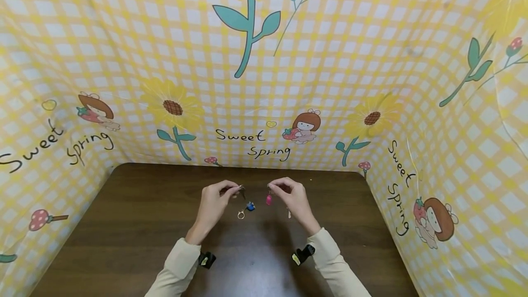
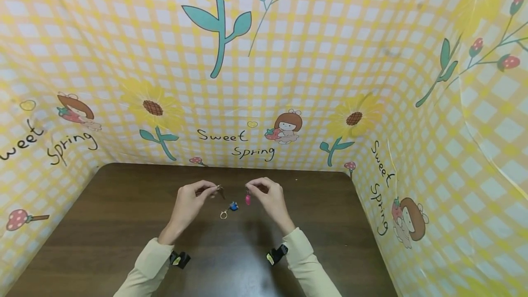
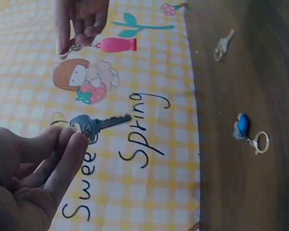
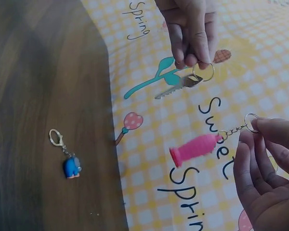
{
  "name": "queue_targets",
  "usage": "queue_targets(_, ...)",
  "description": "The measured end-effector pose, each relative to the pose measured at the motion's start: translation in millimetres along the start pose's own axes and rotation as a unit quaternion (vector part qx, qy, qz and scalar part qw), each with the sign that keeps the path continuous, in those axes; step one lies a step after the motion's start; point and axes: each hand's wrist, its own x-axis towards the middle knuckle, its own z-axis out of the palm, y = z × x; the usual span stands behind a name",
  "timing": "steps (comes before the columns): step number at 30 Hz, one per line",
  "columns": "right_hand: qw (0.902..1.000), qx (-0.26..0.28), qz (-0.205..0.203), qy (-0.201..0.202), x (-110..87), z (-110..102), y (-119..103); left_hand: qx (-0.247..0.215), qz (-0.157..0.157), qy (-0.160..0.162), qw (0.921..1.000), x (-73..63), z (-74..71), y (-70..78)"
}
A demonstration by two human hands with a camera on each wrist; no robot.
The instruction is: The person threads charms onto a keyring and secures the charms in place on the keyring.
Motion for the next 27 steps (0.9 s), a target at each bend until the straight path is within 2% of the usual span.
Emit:
queue_targets(7,1.0000,0.006,0.001,-0.006,-2.1,2,-10,-0.048,-0.027,-0.032,0.9980,2.0,1.0,13.8)
queue_targets(14,0.9990,0.025,-0.026,-0.026,-4.7,2,-18,-0.107,-0.044,-0.066,0.9911,2.7,1.2,19.2)
queue_targets(21,0.9986,0.020,-0.031,-0.038,-4.8,3,-25,-0.120,-0.052,-0.091,0.9871,2.7,-0.7,23.8)
queue_targets(27,0.9982,0.022,-0.031,-0.046,-3.8,4,-29,-0.131,-0.045,-0.095,0.9859,2.7,-1.1,28.1)
